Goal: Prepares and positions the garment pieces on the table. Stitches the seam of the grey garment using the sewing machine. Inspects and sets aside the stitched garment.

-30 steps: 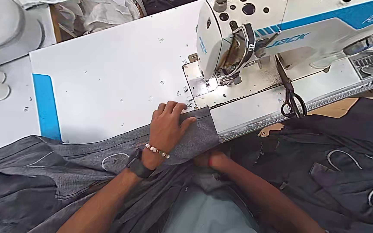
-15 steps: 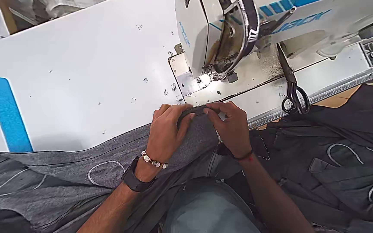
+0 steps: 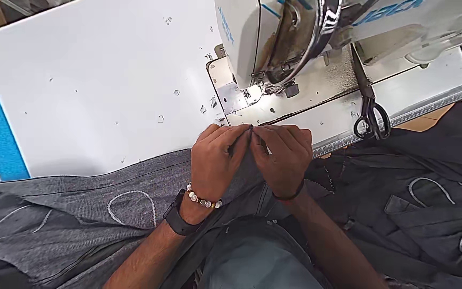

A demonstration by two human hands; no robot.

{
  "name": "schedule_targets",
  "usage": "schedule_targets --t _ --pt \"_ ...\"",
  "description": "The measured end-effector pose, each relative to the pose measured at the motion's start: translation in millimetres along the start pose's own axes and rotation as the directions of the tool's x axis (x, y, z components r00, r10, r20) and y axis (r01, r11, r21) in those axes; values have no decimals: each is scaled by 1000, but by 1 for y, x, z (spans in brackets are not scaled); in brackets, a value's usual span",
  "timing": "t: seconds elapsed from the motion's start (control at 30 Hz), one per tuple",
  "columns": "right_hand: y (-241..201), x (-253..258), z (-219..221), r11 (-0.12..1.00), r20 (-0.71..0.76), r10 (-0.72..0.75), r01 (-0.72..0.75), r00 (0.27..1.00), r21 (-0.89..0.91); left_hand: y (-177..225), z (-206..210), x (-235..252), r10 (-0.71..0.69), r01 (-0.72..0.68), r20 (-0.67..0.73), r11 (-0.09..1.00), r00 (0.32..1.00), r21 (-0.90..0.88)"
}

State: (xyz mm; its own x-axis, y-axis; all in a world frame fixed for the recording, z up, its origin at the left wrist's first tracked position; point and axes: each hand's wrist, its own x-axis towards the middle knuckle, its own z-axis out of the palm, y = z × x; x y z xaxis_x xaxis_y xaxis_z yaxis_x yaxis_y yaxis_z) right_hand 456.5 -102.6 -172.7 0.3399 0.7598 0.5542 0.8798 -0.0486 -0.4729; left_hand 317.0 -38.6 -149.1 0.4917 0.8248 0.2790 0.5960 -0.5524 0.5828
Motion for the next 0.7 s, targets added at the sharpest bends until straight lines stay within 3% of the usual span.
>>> schedule_targets --t 0.1,0.2,0.27,0.33,0.4,0.47,0.57,0.7 --pt "0 1 -4 999 26 -36 36 999 2 -1 0 2 12 -12 3 1000 1000 8" --pt "3 2 -8 991 115 -14 -2 993 137 -4 1 5 -34 34 14 998 999 -47" --pt "6 3 -10 950 212 82 -140 974 278 -5 0 9 -115 121 50 985 992 -124" --pt "12 11 -16 848 382 209 -362 900 388 -5 -1 10 -153 165 82 971 985 -175" --pt "17 23 -22 744 530 251 -512 810 430 -4 -2 10 -127 141 82 973 988 -184" --pt "19 30 -26 692 595 245 -568 765 445 -4 -4 10 -92 104 74 980 993 -173" --pt "17 33 -25 660 597 275 -599 753 452 -2 -8 11 -84 98 95 984 992 -148" --pt "9 22 -10 789 448 337 -508 828 346 0 -17 14 -241 265 237 962 941 -73"
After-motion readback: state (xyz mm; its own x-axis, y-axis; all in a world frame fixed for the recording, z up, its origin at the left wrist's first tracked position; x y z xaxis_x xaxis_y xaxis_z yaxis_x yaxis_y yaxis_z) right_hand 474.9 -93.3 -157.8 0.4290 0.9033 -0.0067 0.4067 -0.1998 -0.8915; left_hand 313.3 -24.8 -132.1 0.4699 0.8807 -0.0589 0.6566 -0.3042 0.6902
